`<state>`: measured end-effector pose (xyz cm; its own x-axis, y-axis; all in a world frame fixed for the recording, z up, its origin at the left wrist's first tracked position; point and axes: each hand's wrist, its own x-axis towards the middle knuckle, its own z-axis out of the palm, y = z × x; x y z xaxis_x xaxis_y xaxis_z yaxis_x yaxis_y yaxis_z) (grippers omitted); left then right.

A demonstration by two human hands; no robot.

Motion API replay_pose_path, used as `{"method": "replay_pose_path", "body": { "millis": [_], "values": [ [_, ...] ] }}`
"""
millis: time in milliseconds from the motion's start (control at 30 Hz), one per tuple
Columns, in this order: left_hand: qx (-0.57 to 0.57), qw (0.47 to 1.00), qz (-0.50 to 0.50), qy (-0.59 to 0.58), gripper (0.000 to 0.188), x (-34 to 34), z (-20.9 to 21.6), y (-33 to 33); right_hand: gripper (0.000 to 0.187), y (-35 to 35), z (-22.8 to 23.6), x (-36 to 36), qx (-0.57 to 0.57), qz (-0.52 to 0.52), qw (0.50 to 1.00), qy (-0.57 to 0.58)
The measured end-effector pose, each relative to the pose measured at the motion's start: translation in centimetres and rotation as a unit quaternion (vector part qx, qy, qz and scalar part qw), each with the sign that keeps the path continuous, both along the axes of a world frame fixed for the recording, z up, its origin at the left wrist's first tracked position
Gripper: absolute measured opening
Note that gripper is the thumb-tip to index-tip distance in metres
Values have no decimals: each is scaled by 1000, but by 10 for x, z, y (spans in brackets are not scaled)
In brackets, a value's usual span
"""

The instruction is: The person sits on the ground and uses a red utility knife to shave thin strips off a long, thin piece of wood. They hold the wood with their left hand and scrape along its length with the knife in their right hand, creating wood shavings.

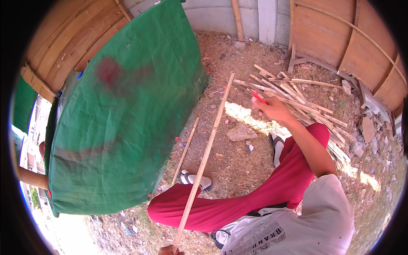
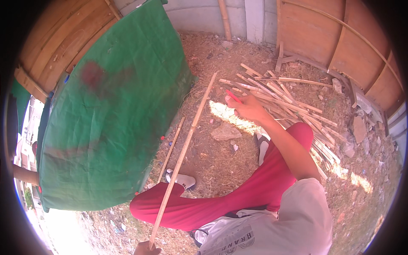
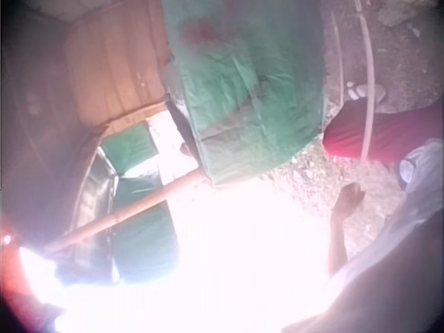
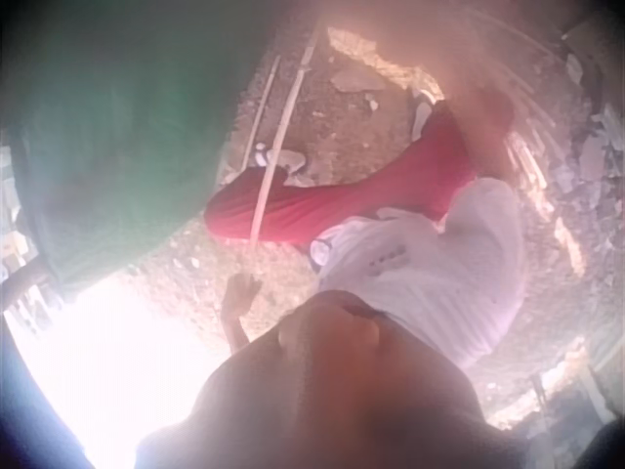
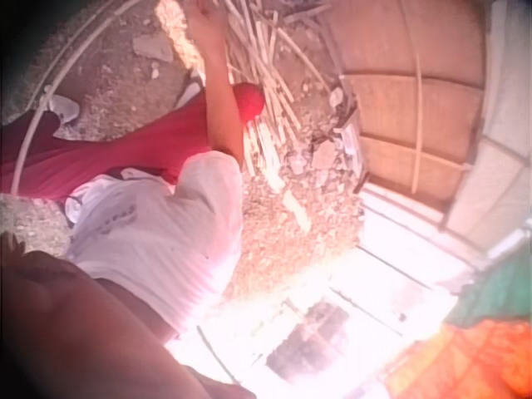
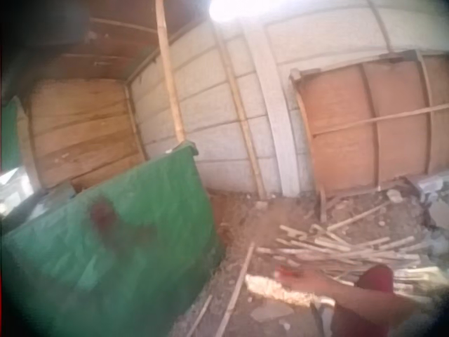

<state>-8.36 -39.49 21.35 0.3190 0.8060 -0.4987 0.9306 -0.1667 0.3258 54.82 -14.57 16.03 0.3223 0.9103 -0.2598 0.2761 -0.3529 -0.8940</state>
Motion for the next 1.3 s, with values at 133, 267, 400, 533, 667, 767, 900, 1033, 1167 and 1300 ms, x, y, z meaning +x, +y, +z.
{"method": "replay_pose_path", "body": {
  "millis": [133,267,400,533,667,767,900,1033,1167,1300],
  "values": [
    [54,983,149,90,34,75,16,45,61,-14,-7,-46,18,-22,984,174],
    [233,970,62,8,26,91,2,79,62,-3,-38,-53,45,-59,964,255],
    [293,956,11,29,18,99,-2,92,66,0,-45,-47,73,-100,931,343],
    [322,943,-20,74,18,109,-6,112,58,-4,-37,-40,112,-118,907,388],
    [302,949,-76,41,18,122,-10,154,35,-4,-36,-38,154,-185,893,381],
    [268,960,-85,-14,20,124,-17,191,30,0,-41,-25,172,-208,884,381],
    [267,960,-84,-9,24,153,-12,234,29,2,-36,-8,209,-255,875,355],
    [310,948,-53,39,44,183,-11,264,26,0,-37,3,212,-299,861,352],
    [359,931,-57,12,69,223,-10,273,24,-2,-41,8,221,-316,854,348],
    [455,882,-108,-57,68,280,-16,266,25,-1,-35,1,237,-332,846,343]
  ]
}}
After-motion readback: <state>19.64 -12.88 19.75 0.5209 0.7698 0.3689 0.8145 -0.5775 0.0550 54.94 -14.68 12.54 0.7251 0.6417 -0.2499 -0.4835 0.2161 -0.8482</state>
